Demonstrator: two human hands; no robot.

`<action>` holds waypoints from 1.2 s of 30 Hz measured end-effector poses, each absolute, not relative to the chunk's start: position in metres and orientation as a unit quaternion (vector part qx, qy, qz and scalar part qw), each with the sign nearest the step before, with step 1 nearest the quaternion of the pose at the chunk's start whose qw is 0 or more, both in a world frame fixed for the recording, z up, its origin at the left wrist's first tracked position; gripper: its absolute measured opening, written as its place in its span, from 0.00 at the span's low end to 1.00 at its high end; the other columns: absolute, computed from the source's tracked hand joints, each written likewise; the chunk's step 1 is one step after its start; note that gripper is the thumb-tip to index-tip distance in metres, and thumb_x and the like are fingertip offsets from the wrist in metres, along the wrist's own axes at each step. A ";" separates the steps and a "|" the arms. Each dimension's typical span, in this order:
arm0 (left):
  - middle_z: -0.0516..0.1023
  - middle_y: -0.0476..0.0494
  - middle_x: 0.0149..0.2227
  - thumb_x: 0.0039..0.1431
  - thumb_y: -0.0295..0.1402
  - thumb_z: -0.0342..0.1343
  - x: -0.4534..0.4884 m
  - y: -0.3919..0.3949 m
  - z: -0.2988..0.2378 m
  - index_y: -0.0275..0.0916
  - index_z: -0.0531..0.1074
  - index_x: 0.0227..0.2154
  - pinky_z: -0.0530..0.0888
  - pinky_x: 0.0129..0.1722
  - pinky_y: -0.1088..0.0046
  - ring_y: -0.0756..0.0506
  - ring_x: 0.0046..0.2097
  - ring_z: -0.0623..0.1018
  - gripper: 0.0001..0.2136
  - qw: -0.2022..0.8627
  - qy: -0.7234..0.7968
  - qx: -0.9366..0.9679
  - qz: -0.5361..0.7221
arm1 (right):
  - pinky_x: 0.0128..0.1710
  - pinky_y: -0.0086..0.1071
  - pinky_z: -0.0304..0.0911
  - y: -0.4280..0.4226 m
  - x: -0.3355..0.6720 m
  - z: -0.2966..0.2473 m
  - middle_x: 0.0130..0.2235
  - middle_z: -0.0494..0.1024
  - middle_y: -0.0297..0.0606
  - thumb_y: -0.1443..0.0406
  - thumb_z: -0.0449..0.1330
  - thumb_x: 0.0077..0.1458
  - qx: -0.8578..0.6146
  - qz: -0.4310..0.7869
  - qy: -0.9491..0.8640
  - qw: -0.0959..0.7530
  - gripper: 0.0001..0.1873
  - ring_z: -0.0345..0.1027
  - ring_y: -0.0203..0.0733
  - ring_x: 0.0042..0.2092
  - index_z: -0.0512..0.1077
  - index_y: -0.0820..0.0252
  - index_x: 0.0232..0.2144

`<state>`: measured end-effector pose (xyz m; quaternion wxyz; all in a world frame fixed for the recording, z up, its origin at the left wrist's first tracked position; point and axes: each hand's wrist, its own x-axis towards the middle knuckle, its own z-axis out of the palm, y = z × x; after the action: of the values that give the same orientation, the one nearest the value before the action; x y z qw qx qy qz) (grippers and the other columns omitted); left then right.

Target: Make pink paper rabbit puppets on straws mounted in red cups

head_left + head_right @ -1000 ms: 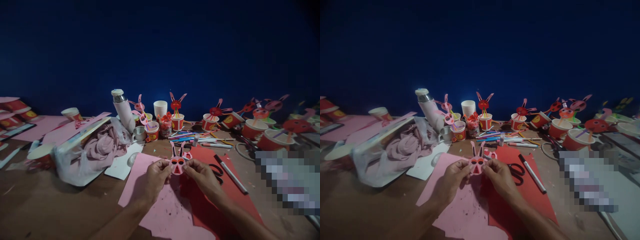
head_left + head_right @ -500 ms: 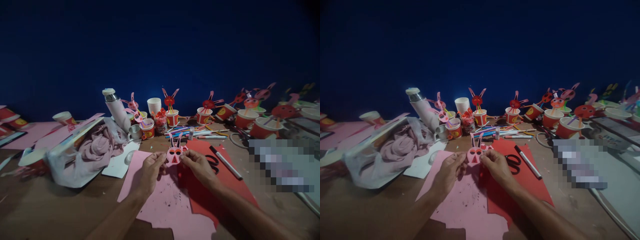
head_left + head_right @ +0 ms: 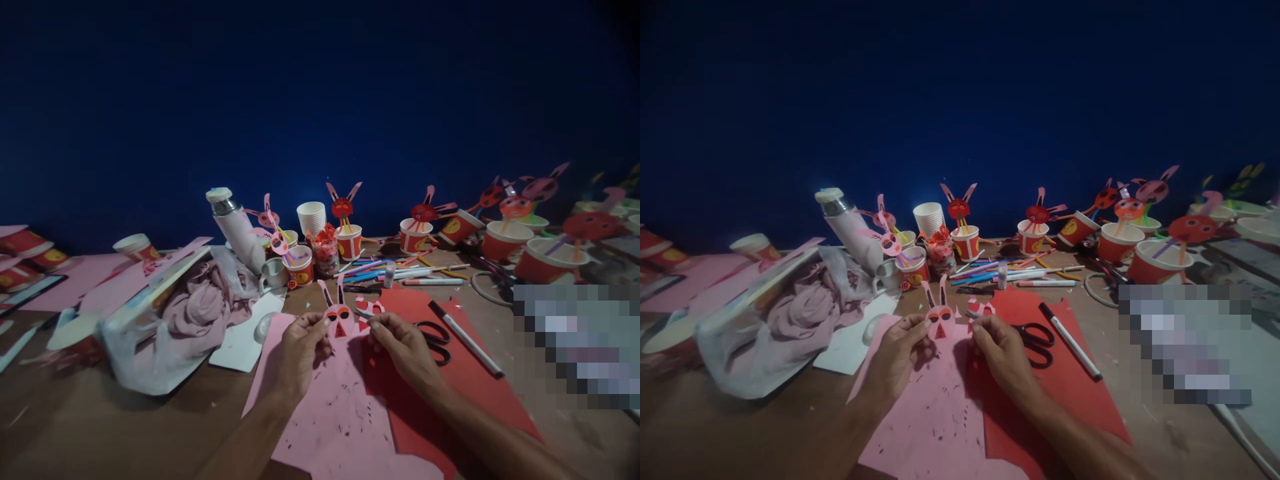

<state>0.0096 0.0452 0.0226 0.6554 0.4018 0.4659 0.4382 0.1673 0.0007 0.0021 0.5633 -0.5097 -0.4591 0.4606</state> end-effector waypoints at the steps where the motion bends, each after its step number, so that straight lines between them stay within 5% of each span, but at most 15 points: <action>1: 0.64 0.57 0.13 0.42 0.36 0.59 0.009 0.046 0.023 0.37 0.63 0.25 0.56 0.14 0.83 0.56 0.15 0.64 0.12 0.656 0.467 0.396 0.441 | 0.24 0.26 0.55 0.000 0.168 0.002 0.21 0.65 0.29 0.57 0.54 0.51 -0.511 0.459 -0.464 0.560 0.13 0.57 0.31 0.23 0.65 0.60 0.25; 15: 0.64 0.56 0.16 0.43 0.34 0.59 0.017 0.025 0.033 0.36 0.67 0.25 0.59 0.17 0.83 0.57 0.18 0.64 0.09 0.645 0.459 0.423 0.441 | 0.22 0.27 0.52 -0.009 0.160 0.007 0.19 0.63 0.29 0.56 0.50 0.54 -0.515 0.427 -0.557 0.492 0.18 0.56 0.32 0.22 0.61 0.61 0.19; 36: 0.63 0.56 0.14 0.43 0.37 0.58 0.016 0.027 0.030 0.36 0.65 0.26 0.50 0.13 0.82 0.56 0.15 0.62 0.11 0.660 0.458 0.421 0.420 | 0.23 0.27 0.49 -0.007 0.162 0.006 0.20 0.62 0.30 0.55 0.50 0.54 -0.504 0.418 -0.536 0.533 0.19 0.53 0.32 0.23 0.60 0.60 0.19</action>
<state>0.0157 0.0272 0.0300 0.6604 0.4211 0.4581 0.4204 0.1621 -0.0069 0.0059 0.5332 -0.5035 -0.5364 0.4177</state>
